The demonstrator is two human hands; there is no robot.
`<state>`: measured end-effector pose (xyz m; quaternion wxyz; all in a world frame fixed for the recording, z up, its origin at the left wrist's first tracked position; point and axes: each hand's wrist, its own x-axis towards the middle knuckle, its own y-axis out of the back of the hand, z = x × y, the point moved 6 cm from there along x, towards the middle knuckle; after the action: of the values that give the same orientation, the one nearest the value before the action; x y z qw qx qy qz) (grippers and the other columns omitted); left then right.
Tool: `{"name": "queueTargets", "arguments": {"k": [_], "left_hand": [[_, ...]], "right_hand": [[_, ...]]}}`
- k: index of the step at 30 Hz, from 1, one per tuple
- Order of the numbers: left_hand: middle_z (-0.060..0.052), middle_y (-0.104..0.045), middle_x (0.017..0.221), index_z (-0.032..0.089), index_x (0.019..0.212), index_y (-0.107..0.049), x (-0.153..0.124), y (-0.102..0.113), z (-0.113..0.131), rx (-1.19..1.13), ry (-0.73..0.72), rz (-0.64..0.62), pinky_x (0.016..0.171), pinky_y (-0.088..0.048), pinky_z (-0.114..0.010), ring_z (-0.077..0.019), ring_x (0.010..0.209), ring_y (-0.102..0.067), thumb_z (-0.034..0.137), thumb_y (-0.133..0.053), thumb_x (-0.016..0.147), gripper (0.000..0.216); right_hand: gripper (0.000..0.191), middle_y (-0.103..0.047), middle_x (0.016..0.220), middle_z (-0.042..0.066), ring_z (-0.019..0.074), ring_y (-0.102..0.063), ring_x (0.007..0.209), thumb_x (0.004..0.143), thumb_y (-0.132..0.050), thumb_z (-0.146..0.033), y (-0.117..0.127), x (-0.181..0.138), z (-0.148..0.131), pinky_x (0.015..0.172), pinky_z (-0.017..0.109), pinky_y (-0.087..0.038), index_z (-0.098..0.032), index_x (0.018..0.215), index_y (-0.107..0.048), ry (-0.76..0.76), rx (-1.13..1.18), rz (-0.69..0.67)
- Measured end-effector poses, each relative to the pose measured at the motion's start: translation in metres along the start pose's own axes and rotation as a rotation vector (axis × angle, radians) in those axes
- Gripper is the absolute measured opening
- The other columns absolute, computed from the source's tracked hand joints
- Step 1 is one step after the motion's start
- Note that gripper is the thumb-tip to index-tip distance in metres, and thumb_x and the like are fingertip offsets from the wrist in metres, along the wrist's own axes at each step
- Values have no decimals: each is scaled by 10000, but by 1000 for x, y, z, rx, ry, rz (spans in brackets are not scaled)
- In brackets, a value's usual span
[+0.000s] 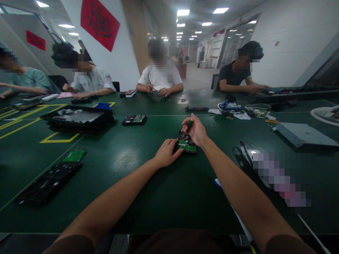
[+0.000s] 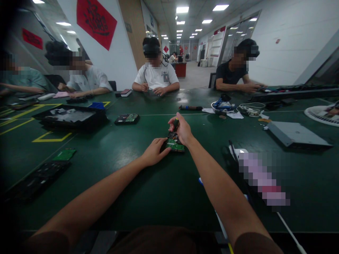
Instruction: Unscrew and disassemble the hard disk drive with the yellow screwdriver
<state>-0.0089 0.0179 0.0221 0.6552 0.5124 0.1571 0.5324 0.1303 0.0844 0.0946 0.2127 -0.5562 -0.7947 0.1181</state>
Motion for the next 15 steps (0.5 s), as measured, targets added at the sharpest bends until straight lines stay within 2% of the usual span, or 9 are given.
{"name": "queueTargets", "arguments": {"k": [3,10,15], "left_hand": [[-176,-614,1380,124,1480,-497,0,-1,0,4,2,-3,1162,-436,-476,-319,1344,-522,565,-525,1001,652],[-176,-615,1386,124,1482,-500,0,1,2,7,12,-2,1160,-440,-480,-320,1343,-526,559,-530,1000,650],[-169,-617,1385,141,1477,-507,0,2,3,5,15,-5,1154,-445,-489,-323,1343,-528,564,-523,1003,636]], "right_hand": [[582,-525,588,-18,129,-507,567,869,-577,-772,1,1,2,679,307,-492,-219,740,-703,-1,-9,1],[359,-628,716,-22,134,-600,669,749,-845,-530,5,4,6,676,281,-500,-223,742,-659,38,-60,36],[325,-649,711,-7,159,-624,670,832,-747,-519,3,3,4,694,317,-522,-225,732,-651,65,-18,-9]]}}
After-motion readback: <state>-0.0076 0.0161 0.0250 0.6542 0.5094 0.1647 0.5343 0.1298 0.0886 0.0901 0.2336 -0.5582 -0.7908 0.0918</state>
